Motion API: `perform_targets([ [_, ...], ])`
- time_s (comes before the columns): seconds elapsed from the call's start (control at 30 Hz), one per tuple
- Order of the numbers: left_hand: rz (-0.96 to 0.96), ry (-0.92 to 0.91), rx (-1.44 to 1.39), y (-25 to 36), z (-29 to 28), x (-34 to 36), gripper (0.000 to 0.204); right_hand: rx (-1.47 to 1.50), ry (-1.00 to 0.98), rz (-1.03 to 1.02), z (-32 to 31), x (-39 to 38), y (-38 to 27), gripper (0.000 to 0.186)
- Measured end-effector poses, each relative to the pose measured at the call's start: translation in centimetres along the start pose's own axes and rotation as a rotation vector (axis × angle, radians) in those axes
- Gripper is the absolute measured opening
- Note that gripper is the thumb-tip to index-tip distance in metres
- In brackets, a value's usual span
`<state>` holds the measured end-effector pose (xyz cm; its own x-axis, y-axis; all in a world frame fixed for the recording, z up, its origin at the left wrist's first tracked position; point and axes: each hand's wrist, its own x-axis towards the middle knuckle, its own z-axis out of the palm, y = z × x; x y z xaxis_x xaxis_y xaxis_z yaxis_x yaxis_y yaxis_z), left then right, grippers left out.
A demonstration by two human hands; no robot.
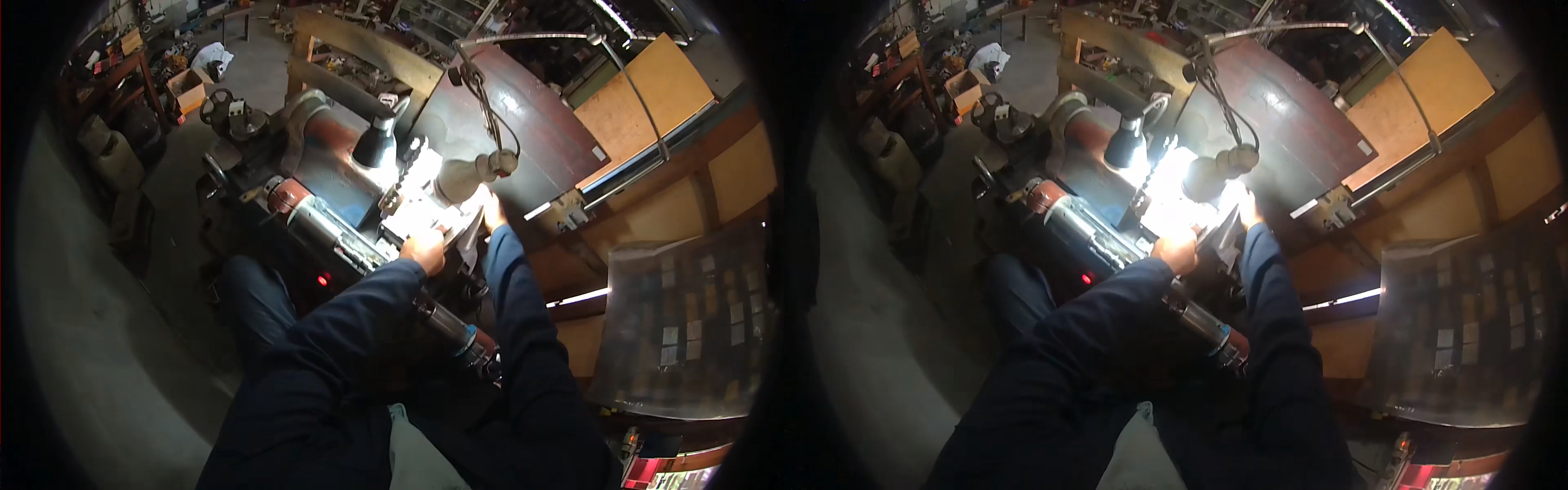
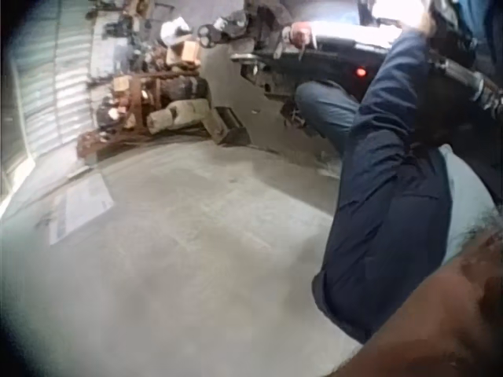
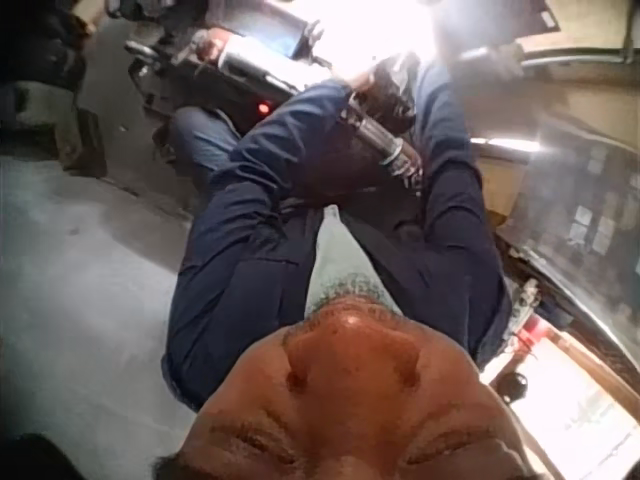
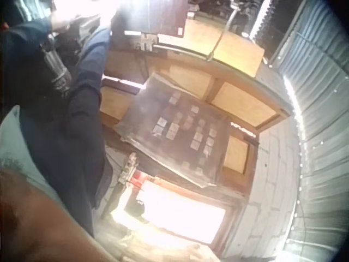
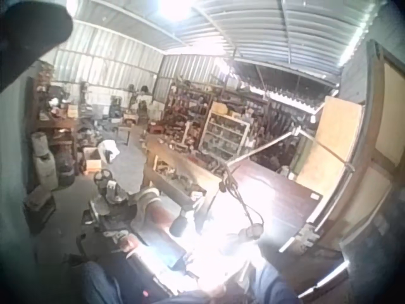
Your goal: The person measures a metal part in a machine using a dial indicator, rotating the part by hand and wiping it with a cloth.
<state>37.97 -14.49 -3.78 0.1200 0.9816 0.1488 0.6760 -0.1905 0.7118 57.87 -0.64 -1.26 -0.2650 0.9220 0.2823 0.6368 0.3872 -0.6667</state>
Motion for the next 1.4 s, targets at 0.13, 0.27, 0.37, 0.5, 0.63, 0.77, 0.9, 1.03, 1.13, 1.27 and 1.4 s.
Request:
perform_targets([
  [0.13, -0.034, -0.04, -0.012, 1.8, -4.6, -0.1, 0.03, -0.244, 0.001, -0.371, 0.6, -3.0, -6.4, 0.033],
  [0.27, 0.035, 0.018, -0.104, 1.9, -2.0, 0.1, 0.026, -0.058, 0.076, -0.163, -0.5, -0.5, 1.3, 0.033],
  [0.37, 0.087, 0.073, 0.098, 1.1, -0.1, -0.3, 0.023, 0.053, 0.033, -0.175, -0.6, 0.9, 3.4, 0.03],
  [0.5, 0.047, 0.113, 0.078, 1.1, -3.7, -0.8, 0.023, -0.181, -0.23, -0.335, 0.1, -2.8, -7.0, 0.035],
  [0.63, 0.025, -0.017, -0.073, 3.0, -1.4, -0.3, 0.021, -0.161, 0.049, -0.217, -2.1, -0.5, 2.0, 0.033],
  [0.77, 0.093, 0.073, 0.047, 1.8, -0.4, 0.4, 0.016, -0.118, -0.004, -0.375, -1.8, 0.1, 3.9, 0.034],
  [0.9, 0.056, 0.046, 0.047, 1.5, -4.1, -0.5, 0.028, -0.188, -0.065, -0.349, 0.4, -1.6, -5.7, 0.027],
  [1.03, 0.077, -0.038, 0.02, 3.7, -0.2, 0.1, 0.03, 0.152, 0.1, 0.088, -2.7, 1.2, 7.5, 0.032],
  [1.13, 0.098, -0.009, 0.142, 1.0, -1.0, -0.2, 0.03, 0.083, 0.056, -0.163, 0.7, 1.3, 2.6, 0.025],
  [1.27, 0.114, 0.078, 0.085, -0.1, -4.8, -0.7, 0.03, -0.144, -0.022, -0.384, 2.6, -1.2, -6.1, 0.025],
  [1.4, 0.004, -0.065, 0.065, 1.8, -2.9, -0.3, 0.025, 0.484, 0.13, 0.233, 4.7, 4.0, 8.1, 0.031],
])
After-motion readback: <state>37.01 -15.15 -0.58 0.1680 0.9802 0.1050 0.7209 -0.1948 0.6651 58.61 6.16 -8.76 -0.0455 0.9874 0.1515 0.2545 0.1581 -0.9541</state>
